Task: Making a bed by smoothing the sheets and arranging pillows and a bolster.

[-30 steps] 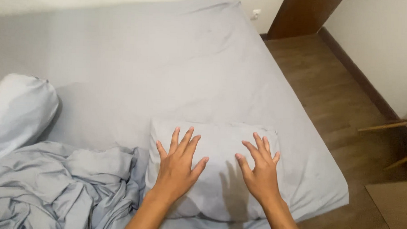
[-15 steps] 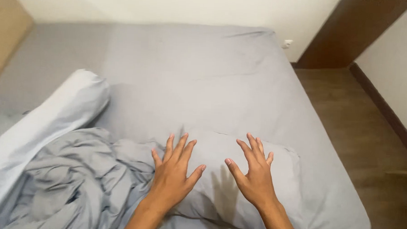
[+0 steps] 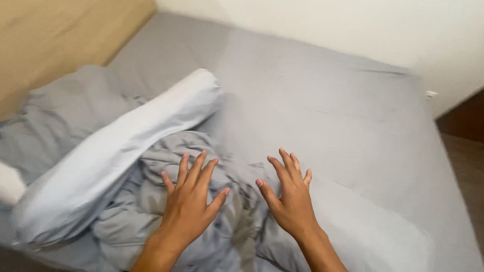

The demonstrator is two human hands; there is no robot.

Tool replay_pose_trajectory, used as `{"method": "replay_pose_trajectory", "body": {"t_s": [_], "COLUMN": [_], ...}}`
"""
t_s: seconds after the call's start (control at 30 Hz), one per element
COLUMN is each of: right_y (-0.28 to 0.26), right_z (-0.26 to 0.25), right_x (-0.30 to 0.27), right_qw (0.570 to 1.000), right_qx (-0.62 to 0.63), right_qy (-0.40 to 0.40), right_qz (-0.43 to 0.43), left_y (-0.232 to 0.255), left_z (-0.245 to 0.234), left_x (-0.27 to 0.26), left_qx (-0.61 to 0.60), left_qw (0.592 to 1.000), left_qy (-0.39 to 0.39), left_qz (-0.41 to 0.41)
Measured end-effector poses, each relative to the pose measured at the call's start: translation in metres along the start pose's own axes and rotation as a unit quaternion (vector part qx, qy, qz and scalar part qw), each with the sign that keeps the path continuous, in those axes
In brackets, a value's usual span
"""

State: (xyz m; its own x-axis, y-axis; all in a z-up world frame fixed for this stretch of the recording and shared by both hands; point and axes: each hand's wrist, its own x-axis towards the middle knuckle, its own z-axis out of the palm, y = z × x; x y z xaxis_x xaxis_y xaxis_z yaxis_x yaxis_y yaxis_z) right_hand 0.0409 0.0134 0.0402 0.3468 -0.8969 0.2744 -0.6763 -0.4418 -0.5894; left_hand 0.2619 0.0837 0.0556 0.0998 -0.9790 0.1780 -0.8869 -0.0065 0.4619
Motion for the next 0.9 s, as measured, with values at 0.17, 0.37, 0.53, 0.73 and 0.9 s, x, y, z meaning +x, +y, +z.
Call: {"method": "replay_pose_trajectory", "body": {"t_s": [0.17, 0.37, 0.53, 0.73, 0.9], "right_y": [-0.041, -0.067, -0.082, -0.076, -0.057], "right_z": [0.062, 0.145, 0.208, 0.263, 0.300], "right_x": [0.044, 0.094, 0.128, 0.169, 0.199], "right_qw": [0.998, 0.987, 0.975, 0.962, 0.931], "right_qx": [-0.014, -0.037, -0.073, -0.130, -0.247], "right_qy": [-0.042, -0.063, -0.100, -0.127, -0.105], "right_qz": [-0.043, -0.145, -0.186, -0.203, -0.246], "left_y": [-0.071, -0.152, -0.204, -0.259, -0.283], "left_z": [-0.032, -0.034, -0.019, 0.008, 0.013], "left_x": [-0.009, -0.021, -0.021, -0.010, -0.004], "left_qx": [0.006, 0.037, 0.033, 0.072, 0.073], "left_qw": [0.996, 0.988, 0.984, 0.977, 0.961], "left_qy": [-0.013, 0.077, 0.109, 0.107, 0.084], "left_qz": [-0.092, -0.126, -0.140, -0.172, -0.251]}}
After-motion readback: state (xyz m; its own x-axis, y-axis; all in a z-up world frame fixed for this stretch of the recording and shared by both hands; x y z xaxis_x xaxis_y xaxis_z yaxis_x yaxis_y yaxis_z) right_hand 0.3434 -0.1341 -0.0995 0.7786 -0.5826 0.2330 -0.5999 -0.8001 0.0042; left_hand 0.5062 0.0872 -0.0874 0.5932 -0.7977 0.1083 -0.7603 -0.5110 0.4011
